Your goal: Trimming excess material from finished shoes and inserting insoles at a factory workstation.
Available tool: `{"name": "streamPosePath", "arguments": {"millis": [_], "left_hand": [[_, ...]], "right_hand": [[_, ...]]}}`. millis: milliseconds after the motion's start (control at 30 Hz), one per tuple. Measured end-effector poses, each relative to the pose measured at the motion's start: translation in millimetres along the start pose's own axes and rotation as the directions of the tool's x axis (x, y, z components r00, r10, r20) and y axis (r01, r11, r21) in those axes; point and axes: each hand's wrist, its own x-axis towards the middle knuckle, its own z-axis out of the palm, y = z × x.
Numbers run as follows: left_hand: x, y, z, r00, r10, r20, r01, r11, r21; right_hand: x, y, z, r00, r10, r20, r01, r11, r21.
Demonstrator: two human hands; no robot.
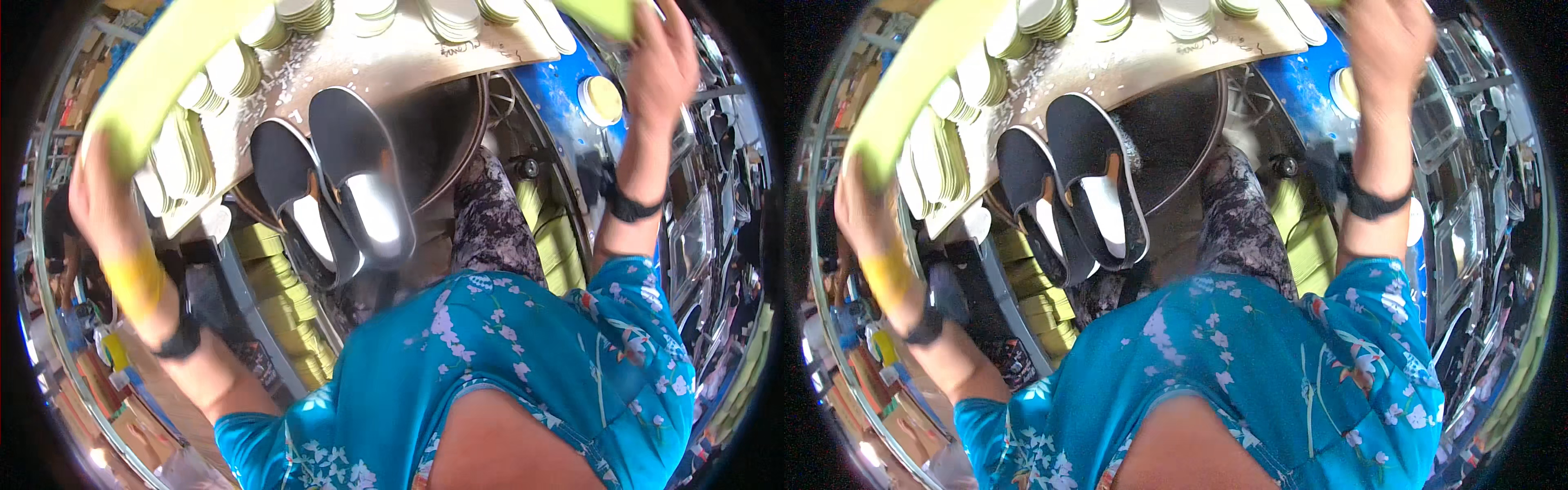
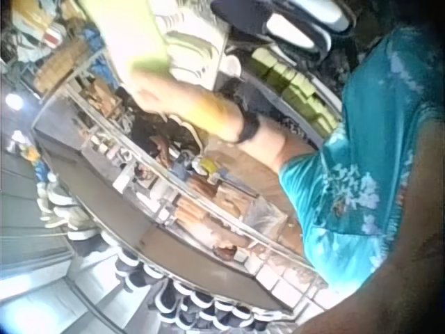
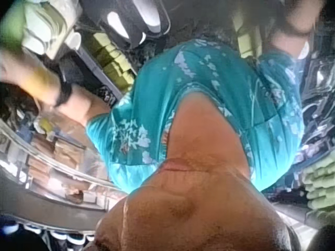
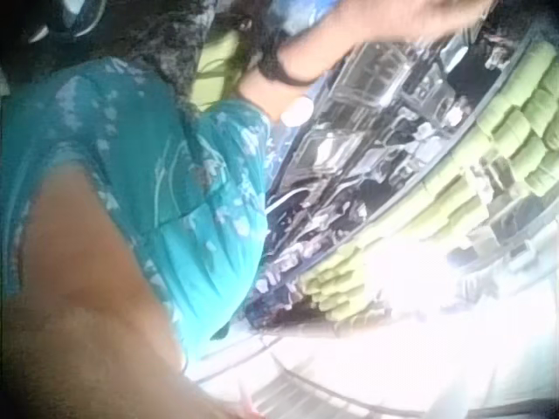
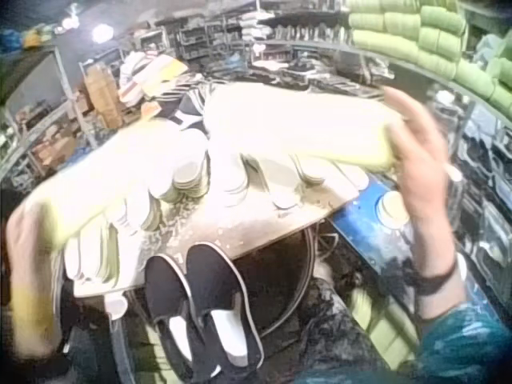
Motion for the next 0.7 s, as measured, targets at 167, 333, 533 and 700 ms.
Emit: {"name": "streamPosePath", "arguments": {"millis": [167,333,533,700], "left_hand": [[-124.0,32.3,-123.6,0.995,0.009,0.096,-0.064,0.802,0.594],[-178.7,40.5,-69.3,0.804,-0.591,-0.059,0.571,0.742,0.351],[-209.5,67.5,47.4,0.775,-0.143,0.615,-0.393,0.653,0.647],[-209.0,-10.7,77.9,0.74,-0.177,0.649,-0.566,0.359,0.742]], "right_hand": [[13.8,51.4,-116.7,0.671,0.409,0.618,-0.47,0.88,-0.071],[-41.9,51.6,-83.8,0.577,0.406,0.708,-0.339,0.908,-0.245],[-118.4,-8.4,-50.7,0.109,-0.621,0.776,0.576,0.676,0.46],[-172.5,14.9,-50.6,-0.228,-0.715,0.661,0.502,0.495,0.709]]}}
